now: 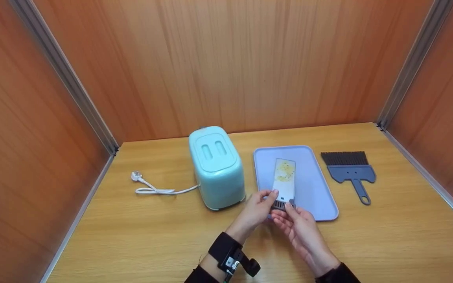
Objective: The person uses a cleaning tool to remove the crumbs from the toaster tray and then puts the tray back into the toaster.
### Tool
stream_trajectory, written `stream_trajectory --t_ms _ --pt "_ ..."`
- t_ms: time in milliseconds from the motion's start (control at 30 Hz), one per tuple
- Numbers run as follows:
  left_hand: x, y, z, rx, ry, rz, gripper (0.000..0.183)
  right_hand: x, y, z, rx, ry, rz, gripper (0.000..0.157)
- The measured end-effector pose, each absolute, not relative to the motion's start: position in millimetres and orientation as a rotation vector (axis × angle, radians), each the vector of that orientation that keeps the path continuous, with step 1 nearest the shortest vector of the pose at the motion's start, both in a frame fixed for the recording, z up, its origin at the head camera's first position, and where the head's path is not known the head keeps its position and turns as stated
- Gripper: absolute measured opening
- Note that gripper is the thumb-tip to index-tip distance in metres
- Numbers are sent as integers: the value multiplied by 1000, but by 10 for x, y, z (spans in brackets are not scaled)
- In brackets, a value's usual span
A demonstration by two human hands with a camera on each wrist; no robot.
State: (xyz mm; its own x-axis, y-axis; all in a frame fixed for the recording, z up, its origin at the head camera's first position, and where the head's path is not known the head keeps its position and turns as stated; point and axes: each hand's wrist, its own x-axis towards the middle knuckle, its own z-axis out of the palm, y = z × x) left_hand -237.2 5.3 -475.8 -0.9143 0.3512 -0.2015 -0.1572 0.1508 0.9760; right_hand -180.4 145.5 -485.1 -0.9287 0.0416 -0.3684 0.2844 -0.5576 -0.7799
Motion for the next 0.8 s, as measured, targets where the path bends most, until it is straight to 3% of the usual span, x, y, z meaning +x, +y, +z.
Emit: stream_trajectory --t_ms 800 --pt "-2384 97 -4860 183 2010 1916 31 -1821 1300 -4956 566 1422 -2620 30"
